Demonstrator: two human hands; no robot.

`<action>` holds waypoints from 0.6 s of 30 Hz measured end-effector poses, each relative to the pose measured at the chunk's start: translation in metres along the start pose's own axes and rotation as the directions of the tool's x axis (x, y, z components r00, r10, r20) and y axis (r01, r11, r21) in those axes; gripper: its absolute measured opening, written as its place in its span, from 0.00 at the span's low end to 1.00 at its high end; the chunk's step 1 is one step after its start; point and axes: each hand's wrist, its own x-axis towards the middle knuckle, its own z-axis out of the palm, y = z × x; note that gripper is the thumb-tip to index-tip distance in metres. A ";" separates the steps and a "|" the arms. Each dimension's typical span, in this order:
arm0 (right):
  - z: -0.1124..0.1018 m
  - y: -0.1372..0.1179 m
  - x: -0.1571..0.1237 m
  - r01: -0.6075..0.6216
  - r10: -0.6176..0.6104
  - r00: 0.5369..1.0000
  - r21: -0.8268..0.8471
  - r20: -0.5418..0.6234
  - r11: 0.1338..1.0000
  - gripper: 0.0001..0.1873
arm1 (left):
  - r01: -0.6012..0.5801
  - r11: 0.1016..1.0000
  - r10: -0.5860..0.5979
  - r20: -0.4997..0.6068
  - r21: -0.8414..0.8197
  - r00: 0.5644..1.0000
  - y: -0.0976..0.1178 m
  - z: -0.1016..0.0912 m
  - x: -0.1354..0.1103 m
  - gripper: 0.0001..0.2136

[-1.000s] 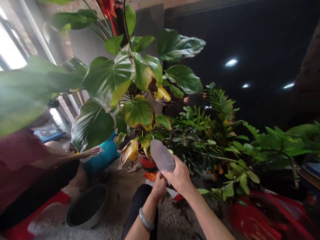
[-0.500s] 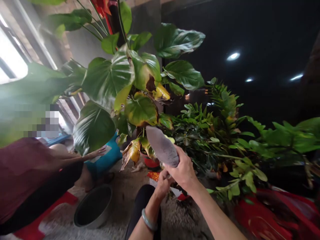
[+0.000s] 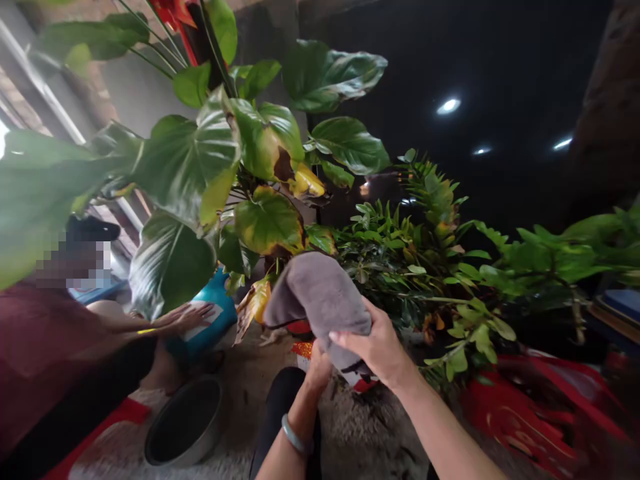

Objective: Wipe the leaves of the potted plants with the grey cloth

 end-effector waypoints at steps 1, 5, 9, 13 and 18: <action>-0.002 0.010 -0.001 -0.088 0.090 0.994 0.039 -0.065 0.995 0.19 | -0.010 1.000 0.010 0.025 0.006 1.000 -0.001 0.001 0.000 0.11; -0.022 0.048 -0.035 -0.343 0.361 0.903 0.116 -0.233 0.932 0.17 | 0.005 0.998 -0.005 0.010 0.064 1.000 -0.004 0.001 0.002 0.07; -0.056 0.033 -0.060 -0.379 0.420 0.874 0.197 -0.246 0.904 0.18 | -0.027 0.998 0.026 0.023 0.048 0.999 -0.004 0.002 0.004 0.12; -0.077 -0.008 -0.034 -0.034 0.188 0.768 0.254 -0.613 0.967 0.21 | 0.057 0.998 -0.057 -0.044 -0.009 0.997 -0.005 0.007 0.003 0.23; -0.060 0.010 -0.016 -0.068 0.075 0.765 0.036 -0.640 0.997 0.24 | 0.047 0.999 -0.048 0.032 0.025 0.998 -0.007 0.010 0.000 0.32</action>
